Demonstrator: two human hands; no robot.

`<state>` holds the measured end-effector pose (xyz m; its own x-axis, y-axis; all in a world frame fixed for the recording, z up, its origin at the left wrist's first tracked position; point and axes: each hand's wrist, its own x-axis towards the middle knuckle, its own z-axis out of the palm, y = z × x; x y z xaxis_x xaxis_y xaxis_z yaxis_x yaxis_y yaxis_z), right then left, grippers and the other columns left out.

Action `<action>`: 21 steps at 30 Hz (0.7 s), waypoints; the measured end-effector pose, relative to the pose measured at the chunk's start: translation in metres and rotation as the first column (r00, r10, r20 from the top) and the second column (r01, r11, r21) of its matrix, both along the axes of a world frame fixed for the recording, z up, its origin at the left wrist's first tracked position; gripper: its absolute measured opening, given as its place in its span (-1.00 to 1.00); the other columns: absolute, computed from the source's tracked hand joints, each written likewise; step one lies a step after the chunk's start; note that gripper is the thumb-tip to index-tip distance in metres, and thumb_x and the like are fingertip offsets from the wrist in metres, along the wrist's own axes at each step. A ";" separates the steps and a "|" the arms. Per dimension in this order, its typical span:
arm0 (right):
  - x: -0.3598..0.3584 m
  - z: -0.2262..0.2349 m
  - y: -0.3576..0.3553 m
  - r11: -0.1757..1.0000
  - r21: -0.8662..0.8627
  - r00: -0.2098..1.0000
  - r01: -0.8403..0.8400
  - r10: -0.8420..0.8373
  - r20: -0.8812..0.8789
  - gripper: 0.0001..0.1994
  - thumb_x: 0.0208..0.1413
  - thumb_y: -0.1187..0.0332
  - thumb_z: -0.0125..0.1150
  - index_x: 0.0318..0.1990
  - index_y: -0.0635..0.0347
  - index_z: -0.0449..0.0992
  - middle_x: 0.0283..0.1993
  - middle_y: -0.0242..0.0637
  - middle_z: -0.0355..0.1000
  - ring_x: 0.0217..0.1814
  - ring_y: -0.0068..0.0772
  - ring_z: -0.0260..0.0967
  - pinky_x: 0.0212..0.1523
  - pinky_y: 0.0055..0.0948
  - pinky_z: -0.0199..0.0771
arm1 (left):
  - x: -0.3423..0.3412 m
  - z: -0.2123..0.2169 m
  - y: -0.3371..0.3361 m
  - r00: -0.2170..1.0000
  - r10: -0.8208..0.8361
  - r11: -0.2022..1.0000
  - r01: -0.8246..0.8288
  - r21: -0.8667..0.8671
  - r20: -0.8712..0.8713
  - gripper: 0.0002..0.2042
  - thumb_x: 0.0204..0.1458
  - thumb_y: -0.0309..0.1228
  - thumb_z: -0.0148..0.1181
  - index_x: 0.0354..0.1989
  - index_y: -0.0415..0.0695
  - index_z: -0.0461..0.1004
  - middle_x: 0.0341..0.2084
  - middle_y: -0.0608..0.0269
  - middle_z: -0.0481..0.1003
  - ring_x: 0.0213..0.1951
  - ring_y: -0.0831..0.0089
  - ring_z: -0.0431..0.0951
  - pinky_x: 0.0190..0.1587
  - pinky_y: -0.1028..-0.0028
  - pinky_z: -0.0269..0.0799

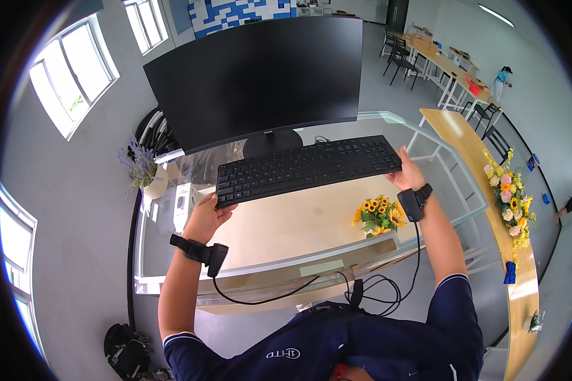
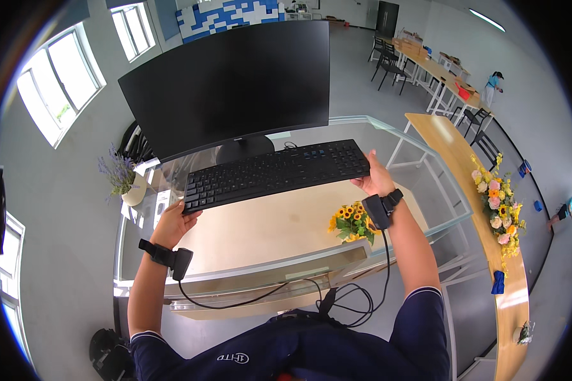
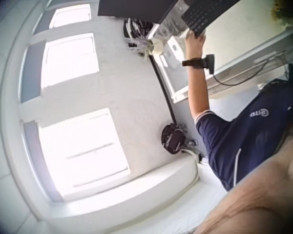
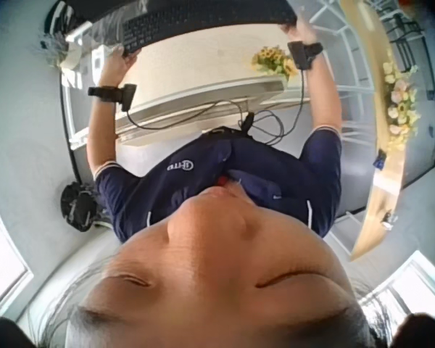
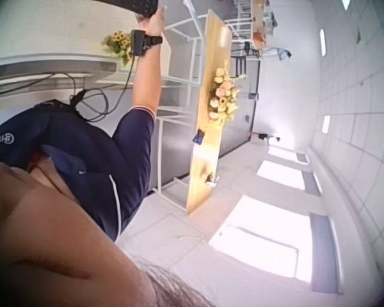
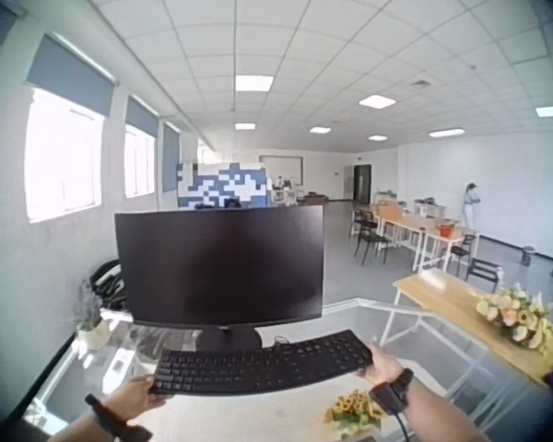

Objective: Cleaning an office space including desk surfaces and organizing equipment.

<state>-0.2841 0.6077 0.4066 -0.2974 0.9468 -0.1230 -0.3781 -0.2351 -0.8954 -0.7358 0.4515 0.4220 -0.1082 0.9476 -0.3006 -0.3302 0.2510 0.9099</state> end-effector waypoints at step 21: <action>-0.068 -0.056 -0.003 0.991 -0.086 0.796 0.099 -0.027 0.605 -0.55 0.10 -0.01 -0.24 0.01 0.07 0.24 -0.14 -0.40 0.34 -0.17 -0.55 0.31 -0.34 -0.40 0.40 | -0.062 -0.047 -0.003 0.946 -0.074 0.973 -0.001 -0.230 -0.317 -0.71 0.07 -0.45 -0.29 -0.05 -0.27 0.21 -0.32 0.15 0.41 -0.38 0.43 0.50 -0.36 0.54 0.43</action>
<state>-0.3518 0.6043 0.3510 -0.0699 0.9308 -0.3589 0.2106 -0.3379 -0.9173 -0.7979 0.4488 0.3754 -0.2009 0.8645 -0.4607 -0.0163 0.4673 0.8840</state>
